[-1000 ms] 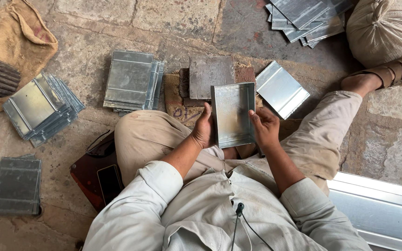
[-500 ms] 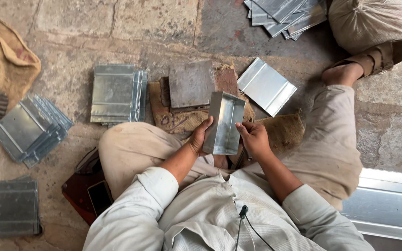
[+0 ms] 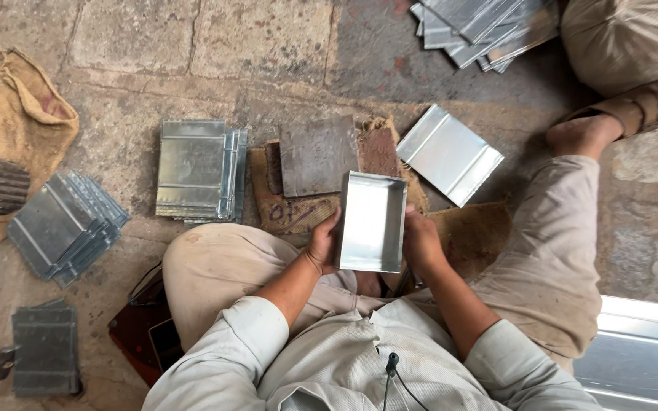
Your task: The person uses a hammer to shape and fold metal sheets into rectangular components on a brick anvil. They handle the metal pieces by hand, hammering edges and fitting pieces together to form box-like structures.
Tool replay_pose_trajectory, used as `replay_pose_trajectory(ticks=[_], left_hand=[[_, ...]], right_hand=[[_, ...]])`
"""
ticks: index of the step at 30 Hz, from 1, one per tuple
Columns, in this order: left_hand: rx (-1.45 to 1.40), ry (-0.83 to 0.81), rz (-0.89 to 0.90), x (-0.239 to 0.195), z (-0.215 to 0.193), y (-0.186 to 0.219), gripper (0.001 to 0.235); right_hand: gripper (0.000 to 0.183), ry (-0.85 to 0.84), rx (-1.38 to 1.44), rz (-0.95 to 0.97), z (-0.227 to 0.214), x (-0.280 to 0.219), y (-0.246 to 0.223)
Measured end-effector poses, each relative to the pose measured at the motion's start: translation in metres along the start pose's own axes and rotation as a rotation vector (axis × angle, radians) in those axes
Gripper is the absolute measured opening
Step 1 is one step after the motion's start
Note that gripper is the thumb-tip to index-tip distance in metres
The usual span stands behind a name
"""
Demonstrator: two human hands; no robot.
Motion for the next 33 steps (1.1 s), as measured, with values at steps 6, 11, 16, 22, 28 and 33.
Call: replay_pose_trajectory(ticks=[6, 11, 16, 22, 28, 33], left_hand=[[0.067, 0.069, 0.040, 0.003, -0.018, 0.006, 0.071], [0.101, 0.091, 0.033, 0.003, -0.023, 0.002, 0.077], [0.135, 0.098, 0.055, 0.006, -0.034, -0.001, 0.078], [0.054, 0.099, -0.063, 0.008, -0.041, -0.010, 0.056], [0.091, 0.179, -0.056, 0.006, -0.038, -0.008, 0.044], [0.201, 0.257, 0.082, 0.006, -0.036, 0.009, 0.043]], right_hand=[[0.055, -0.182, 0.186, 0.009, 0.025, -0.007, -0.008], [0.051, -0.159, 0.170, -0.002, 0.021, -0.005, -0.003], [0.059, -0.241, 0.159, -0.003, 0.030, -0.008, 0.000], [0.069, -0.380, 0.148, -0.037, 0.043, -0.013, -0.003], [0.053, -0.366, -0.207, -0.221, 0.034, -0.020, -0.016], [0.046, -0.202, -0.497, -0.226, 0.046, -0.039, -0.035]])
Point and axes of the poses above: each hand's wrist, its own x-axis towards the middle knuckle, its own z-axis out of the palm, y = z × x, the point moved 10 cm from there along x, towards the middle knuckle, and after that the axes turned 3 degrees about x, right-handed, at the moved point
